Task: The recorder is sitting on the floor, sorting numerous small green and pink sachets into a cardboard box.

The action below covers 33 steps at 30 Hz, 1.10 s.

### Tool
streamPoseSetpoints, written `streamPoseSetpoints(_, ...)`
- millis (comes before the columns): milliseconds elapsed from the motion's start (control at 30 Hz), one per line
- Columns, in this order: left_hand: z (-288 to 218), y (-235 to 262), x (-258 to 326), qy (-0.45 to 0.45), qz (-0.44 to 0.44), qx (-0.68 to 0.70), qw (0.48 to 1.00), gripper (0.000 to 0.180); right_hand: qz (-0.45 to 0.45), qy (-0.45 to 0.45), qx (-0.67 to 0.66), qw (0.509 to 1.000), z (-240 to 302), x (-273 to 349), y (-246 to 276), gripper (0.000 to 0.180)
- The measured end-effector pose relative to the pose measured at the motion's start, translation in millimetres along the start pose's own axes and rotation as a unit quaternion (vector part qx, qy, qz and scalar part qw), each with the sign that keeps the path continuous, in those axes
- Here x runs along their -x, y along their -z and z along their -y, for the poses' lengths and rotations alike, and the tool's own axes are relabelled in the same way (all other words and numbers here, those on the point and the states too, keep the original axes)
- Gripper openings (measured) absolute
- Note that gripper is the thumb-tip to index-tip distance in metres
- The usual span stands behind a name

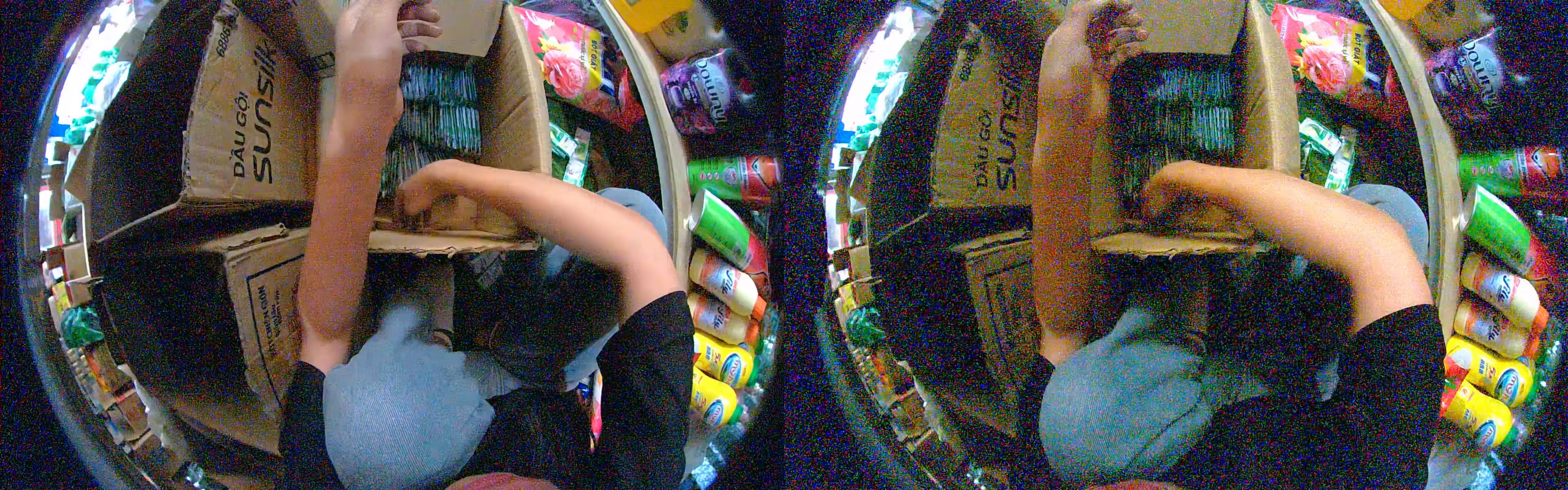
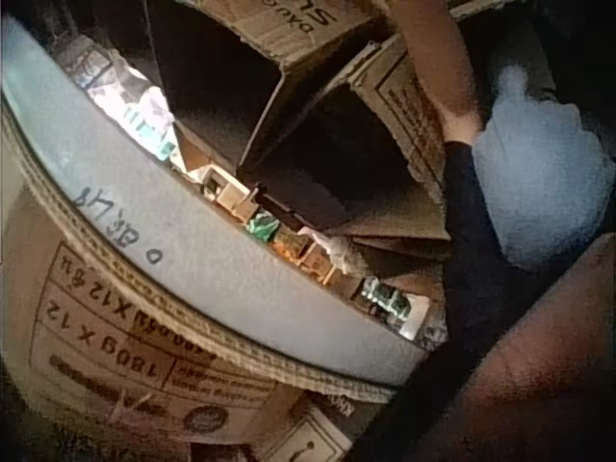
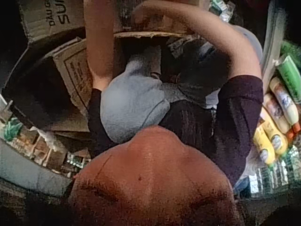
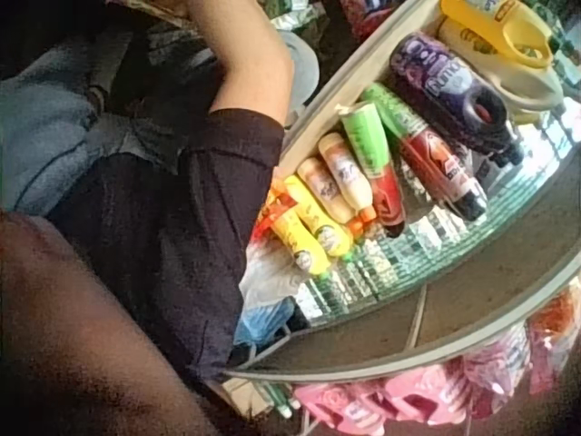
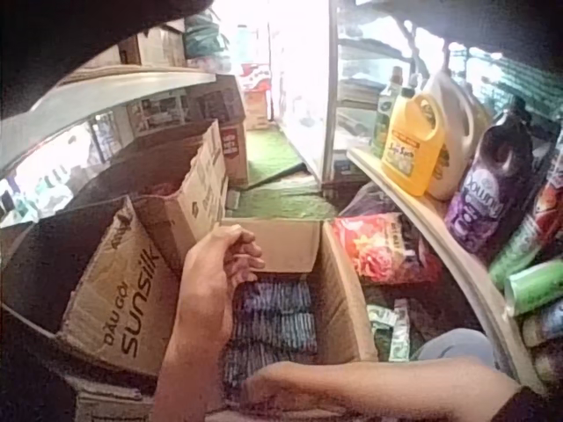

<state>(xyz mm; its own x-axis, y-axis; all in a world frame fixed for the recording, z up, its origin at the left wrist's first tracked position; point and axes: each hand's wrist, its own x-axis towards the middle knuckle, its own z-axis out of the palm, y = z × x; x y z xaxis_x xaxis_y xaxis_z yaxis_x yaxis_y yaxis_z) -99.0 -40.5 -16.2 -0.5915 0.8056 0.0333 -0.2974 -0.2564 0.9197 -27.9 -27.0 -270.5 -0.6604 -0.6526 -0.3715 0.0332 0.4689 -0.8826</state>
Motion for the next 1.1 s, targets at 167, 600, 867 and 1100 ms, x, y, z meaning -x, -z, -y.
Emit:
streamPoseSetpoints(167,19.7,18.0,-19.5,0.017,-0.029,0.022,0.999,0.021,-0.185,-0.191,0.171,0.949,77.0,46.6,16.0,0.019)
streamPoseSetpoints(600,7.6,14.2,-14.6,-0.092,-0.081,-0.063,0.990,0.028,-0.589,-0.433,0.110,0.674,-26.6,308.4,26.0,0.034)
streamPoseSetpoints(867,-11.1,-29.0,-6.0,-0.053,0.037,-0.097,0.993,0.028,-0.759,-0.448,0.041,0.470,-57.6,271.8,-78.6,0.040)
streamPoseSetpoints(1100,-14.4,-84.7,-3.3,-0.059,0.377,-0.390,0.838,0.040,-0.832,-0.100,0.034,0.544,43.7,292.1,-9.2,0.030)
